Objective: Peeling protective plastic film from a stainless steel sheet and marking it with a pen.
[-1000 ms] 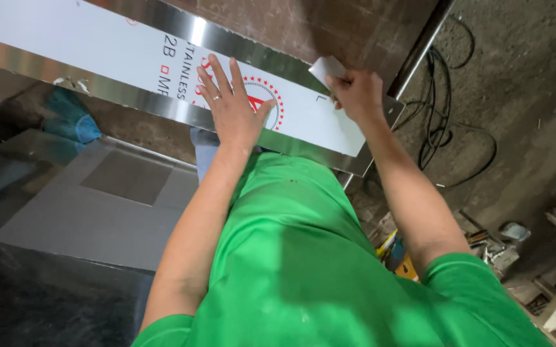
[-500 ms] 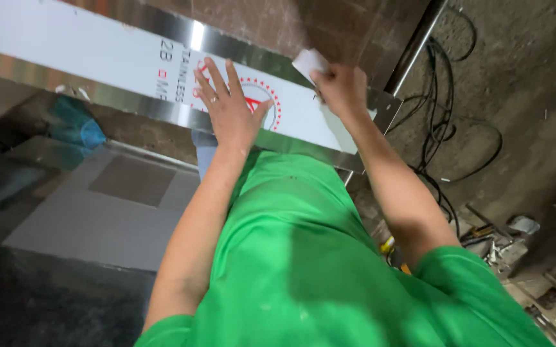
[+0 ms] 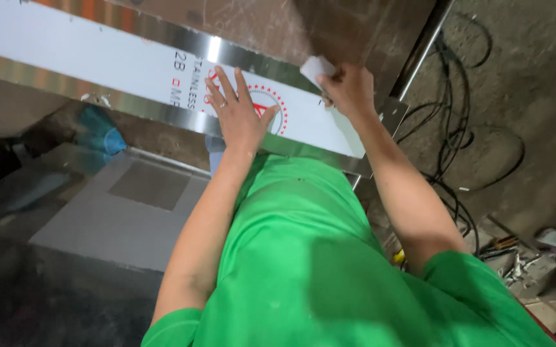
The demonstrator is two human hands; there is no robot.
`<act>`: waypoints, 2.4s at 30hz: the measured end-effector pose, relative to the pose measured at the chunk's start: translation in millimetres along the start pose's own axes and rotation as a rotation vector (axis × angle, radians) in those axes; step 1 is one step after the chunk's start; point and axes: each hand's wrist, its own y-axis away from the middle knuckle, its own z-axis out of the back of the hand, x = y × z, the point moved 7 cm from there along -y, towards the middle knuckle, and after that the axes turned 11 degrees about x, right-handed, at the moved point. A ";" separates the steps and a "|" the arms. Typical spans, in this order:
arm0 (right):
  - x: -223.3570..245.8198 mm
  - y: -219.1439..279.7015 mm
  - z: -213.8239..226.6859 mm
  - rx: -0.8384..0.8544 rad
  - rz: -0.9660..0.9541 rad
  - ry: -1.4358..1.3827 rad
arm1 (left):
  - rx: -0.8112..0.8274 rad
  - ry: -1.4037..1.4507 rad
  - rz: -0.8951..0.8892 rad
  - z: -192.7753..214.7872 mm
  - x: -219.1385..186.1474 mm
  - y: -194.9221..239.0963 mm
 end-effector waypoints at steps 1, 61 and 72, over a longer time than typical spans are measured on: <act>-1.9 -1.8 -3.5 0.014 0.035 0.037 | -0.010 -0.002 -0.012 -3.1 1.1 1.9; 77.6 -66.0 -82.4 -0.128 0.153 0.249 | 0.186 1.654 0.581 -52.5 17.7 -63.4; 93.1 -70.7 -96.4 -0.114 0.165 0.264 | 0.190 1.677 0.585 -31.8 32.3 -67.4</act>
